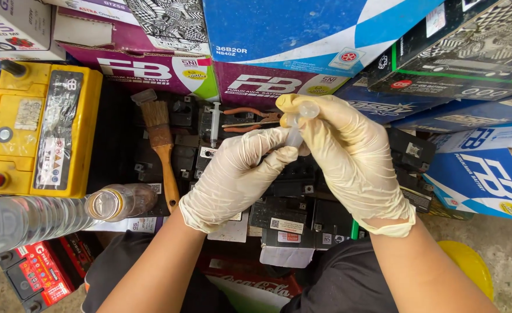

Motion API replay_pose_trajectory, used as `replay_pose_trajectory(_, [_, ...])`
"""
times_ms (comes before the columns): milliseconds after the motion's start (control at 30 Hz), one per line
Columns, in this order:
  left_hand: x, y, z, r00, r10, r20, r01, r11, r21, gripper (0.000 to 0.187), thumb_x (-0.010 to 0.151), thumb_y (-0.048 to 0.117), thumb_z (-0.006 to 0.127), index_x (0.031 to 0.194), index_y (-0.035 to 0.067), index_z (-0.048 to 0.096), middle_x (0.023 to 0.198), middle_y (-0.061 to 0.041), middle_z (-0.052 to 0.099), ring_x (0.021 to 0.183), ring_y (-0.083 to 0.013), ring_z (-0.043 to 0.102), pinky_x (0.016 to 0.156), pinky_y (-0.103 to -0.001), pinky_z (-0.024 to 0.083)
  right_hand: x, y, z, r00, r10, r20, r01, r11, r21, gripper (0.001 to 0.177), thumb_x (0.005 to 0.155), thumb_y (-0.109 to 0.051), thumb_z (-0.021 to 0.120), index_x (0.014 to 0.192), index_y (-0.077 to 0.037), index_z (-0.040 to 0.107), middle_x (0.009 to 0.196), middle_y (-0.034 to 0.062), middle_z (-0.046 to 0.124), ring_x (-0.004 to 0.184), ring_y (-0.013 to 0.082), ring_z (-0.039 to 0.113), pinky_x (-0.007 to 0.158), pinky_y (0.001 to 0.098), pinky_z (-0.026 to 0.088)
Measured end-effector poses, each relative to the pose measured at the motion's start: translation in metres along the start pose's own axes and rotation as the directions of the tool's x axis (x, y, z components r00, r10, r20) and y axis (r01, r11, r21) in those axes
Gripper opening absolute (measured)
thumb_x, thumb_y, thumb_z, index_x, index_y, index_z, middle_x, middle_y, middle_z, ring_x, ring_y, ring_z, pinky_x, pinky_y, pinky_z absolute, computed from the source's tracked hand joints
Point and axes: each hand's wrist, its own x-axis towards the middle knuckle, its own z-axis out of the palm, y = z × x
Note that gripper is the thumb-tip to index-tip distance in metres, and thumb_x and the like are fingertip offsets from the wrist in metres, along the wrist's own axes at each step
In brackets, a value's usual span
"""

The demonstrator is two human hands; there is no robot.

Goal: Filling car battery cells with liquid using a syringe in a workshop environment

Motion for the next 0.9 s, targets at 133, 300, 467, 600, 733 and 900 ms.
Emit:
replay_pose_trajectory(133, [0.001, 0.001, -0.001, 1.0, 0.017, 0.026, -0.018, 0.999, 0.049, 0.03, 0.106, 0.026, 0.055, 0.131, 0.012, 0.065, 0.122, -0.005, 0.075, 0.109, -0.0176, 0.073, 0.098, -0.031, 0.056, -0.001, 0.001, -0.002, 1.0, -0.017, -0.003, 0.017, 0.999, -0.029, 0.029, 0.106, -0.025, 0.054, 0.124, -0.006, 0.065, 0.128, 0.0124, 0.07, 0.108, 0.0203, 0.071, 0.089, 0.0288, 0.061])
replay_pose_trajectory(300, [0.0, -0.001, 0.0, 0.998, 0.01, 0.055, -0.008, 0.999, -0.053, 0.036, 0.108, 0.027, 0.051, 0.138, 0.008, 0.06, 0.13, -0.007, 0.073, 0.118, -0.0163, 0.07, 0.105, -0.031, 0.055, 0.0, 0.001, -0.001, 1.0, -0.029, -0.004, 0.029, 0.998, -0.052, 0.031, 0.106, -0.025, 0.053, 0.125, -0.004, 0.066, 0.126, 0.0123, 0.07, 0.106, 0.0212, 0.073, 0.085, 0.0271, 0.062])
replay_pose_trajectory(467, [-0.003, -0.011, 0.0, 0.999, 0.026, 0.017, -0.026, 1.0, -0.005, 0.034, 0.108, 0.024, 0.054, 0.137, 0.009, 0.061, 0.131, -0.009, 0.072, 0.119, -0.0176, 0.07, 0.104, -0.032, 0.054, 0.002, 0.003, 0.001, 0.999, -0.047, 0.014, 0.048, 0.998, -0.044, 0.03, 0.107, -0.023, 0.053, 0.124, -0.003, 0.066, 0.126, 0.0127, 0.069, 0.107, 0.0214, 0.072, 0.089, 0.0284, 0.062])
replay_pose_trajectory(600, [-0.004, -0.013, 0.0, 1.0, 0.026, 0.012, -0.026, 1.0, -0.006, 0.033, 0.108, 0.022, 0.054, 0.137, 0.008, 0.061, 0.132, -0.009, 0.072, 0.121, -0.0167, 0.069, 0.106, -0.032, 0.053, 0.003, 0.005, 0.001, 0.996, -0.076, 0.039, 0.079, 0.993, -0.083, 0.029, 0.107, -0.021, 0.053, 0.124, -0.002, 0.066, 0.126, 0.0136, 0.069, 0.108, 0.0205, 0.07, 0.089, 0.0281, 0.062])
replay_pose_trajectory(733, [-0.006, -0.012, -0.002, 0.999, 0.014, 0.03, -0.013, 1.0, -0.02, 0.034, 0.108, 0.024, 0.054, 0.137, 0.008, 0.061, 0.132, -0.008, 0.072, 0.121, -0.0176, 0.069, 0.107, -0.032, 0.053, 0.002, 0.008, 0.001, 0.999, -0.022, 0.042, 0.023, 0.999, -0.026, 0.028, 0.106, -0.02, 0.054, 0.124, -0.003, 0.066, 0.127, 0.0133, 0.069, 0.109, 0.0223, 0.073, 0.084, 0.028, 0.065])
replay_pose_trajectory(900, [-0.007, -0.008, -0.003, 0.997, -0.041, 0.062, 0.046, 0.996, -0.075, 0.036, 0.106, 0.022, 0.054, 0.137, 0.004, 0.06, 0.135, -0.01, 0.069, 0.126, -0.0166, 0.064, 0.113, -0.033, 0.05, 0.002, 0.021, -0.004, 0.988, -0.131, 0.085, 0.134, 0.99, -0.037, 0.016, 0.104, -0.007, 0.06, 0.119, -0.005, 0.065, 0.125, 0.0168, 0.07, 0.117, 0.025, 0.07, 0.103, 0.0325, 0.061])
